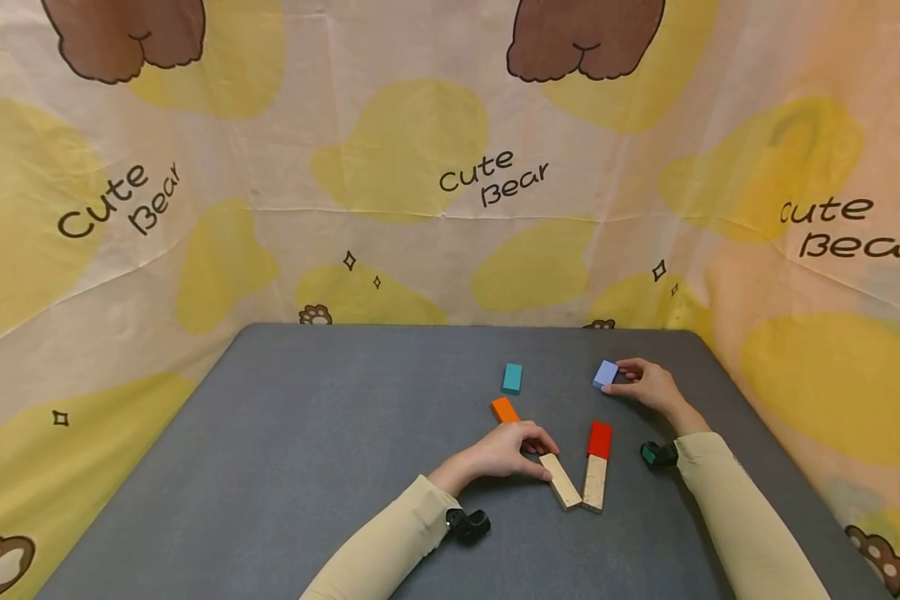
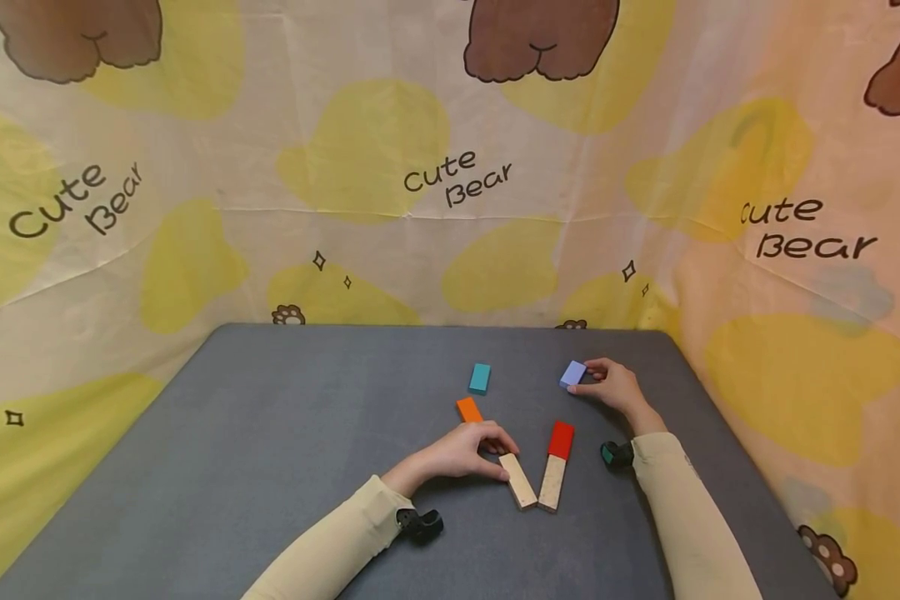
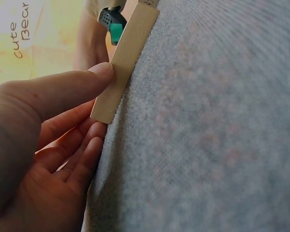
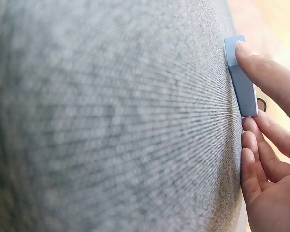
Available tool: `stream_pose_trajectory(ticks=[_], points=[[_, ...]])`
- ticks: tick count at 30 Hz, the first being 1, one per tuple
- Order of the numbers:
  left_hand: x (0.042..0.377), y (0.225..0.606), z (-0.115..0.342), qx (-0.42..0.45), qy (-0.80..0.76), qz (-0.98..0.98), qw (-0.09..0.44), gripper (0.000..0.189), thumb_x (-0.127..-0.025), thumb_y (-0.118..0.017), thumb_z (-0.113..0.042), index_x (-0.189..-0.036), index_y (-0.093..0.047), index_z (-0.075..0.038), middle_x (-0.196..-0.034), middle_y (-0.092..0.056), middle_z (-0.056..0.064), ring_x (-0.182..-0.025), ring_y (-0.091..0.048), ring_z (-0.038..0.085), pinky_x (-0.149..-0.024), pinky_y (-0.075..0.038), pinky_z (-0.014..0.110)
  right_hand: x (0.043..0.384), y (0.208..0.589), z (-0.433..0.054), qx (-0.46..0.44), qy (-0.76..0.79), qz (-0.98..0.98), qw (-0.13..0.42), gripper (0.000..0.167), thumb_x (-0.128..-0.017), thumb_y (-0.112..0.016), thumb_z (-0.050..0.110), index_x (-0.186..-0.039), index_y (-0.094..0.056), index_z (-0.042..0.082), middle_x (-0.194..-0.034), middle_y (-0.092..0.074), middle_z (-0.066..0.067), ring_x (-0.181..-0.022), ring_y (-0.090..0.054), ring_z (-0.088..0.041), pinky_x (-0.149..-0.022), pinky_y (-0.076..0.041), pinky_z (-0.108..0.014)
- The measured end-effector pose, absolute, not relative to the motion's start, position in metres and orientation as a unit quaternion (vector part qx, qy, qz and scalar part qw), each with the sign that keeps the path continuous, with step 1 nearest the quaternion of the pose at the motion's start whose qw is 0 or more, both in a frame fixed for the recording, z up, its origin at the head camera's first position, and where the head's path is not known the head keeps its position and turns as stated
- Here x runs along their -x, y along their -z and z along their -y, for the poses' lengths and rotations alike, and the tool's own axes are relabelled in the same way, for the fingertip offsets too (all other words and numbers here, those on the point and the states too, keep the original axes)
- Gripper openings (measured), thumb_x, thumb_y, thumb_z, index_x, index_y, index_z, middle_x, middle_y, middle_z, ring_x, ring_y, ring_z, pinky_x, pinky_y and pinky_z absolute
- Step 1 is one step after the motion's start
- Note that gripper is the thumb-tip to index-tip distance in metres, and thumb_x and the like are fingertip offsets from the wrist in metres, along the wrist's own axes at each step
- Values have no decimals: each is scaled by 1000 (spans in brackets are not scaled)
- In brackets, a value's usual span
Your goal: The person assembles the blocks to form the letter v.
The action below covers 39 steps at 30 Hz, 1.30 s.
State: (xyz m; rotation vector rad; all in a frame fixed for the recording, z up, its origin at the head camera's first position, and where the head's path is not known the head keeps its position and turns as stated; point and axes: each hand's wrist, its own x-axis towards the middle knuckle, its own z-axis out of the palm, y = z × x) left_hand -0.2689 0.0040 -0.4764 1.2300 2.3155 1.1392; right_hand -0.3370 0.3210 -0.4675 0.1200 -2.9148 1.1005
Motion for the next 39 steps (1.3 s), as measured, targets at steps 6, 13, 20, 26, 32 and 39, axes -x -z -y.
stream_pose_trajectory(ticks=[6,13,20,26,32,39], points=[[269,476,-5,-423,-400,-800,144,33,-79,-77,-20,-110,-69,-15,-102,-63,-3,-93,-56,0,-85,-46,13,337,467,-322,-41,-350,936,12,70,-79,-76,38,-128,-52,-6,-125,-56,-28,-111,-52,-40,-96,-42,-53],[270,477,-4,-431,-392,-801,138,33,-81,-76,-22,-111,-68,-15,-103,-63,-5,-93,-55,-3,-84,-46,12,337,467,-322,-40,-338,940,18,68,-79,-76,39,-126,-54,-5,-123,-58,-27,-109,-53,-39,-95,-43,-52],[269,478,-4,-424,-394,-804,140,33,-80,-77,-22,-111,-68,-16,-103,-63,-5,-92,-56,-2,-84,-46,13,336,468,-323,-43,-341,939,24,68,-78,-77,38,-126,-55,-5,-122,-58,-28,-108,-54,-40,-94,-43,-53],[269,479,-5,-424,-394,-803,141,33,-80,-77,-21,-111,-68,-15,-103,-63,-5,-93,-55,-2,-84,-46,12,335,468,-324,-39,-335,941,25,68,-78,-77,39,-126,-55,-4,-123,-58,-27,-109,-54,-40,-95,-44,-53],[269,479,-5,-428,-396,-800,139,33,-80,-76,-22,-111,-68,-15,-103,-63,-5,-93,-55,-3,-84,-46,12,331,466,-324,-38,-339,940,29,67,-78,-76,40,-124,-56,-4,-121,-59,-28,-109,-56,-40,-93,-45,-52],[268,478,-5,-429,-399,-799,137,32,-80,-77,-21,-110,-68,-15,-103,-63,-4,-93,-56,0,-84,-46,13,330,464,-325,-34,-343,938,28,68,-77,-77,43,-124,-58,-2,-120,-60,-27,-108,-57,-39,-92,-46,-51]])
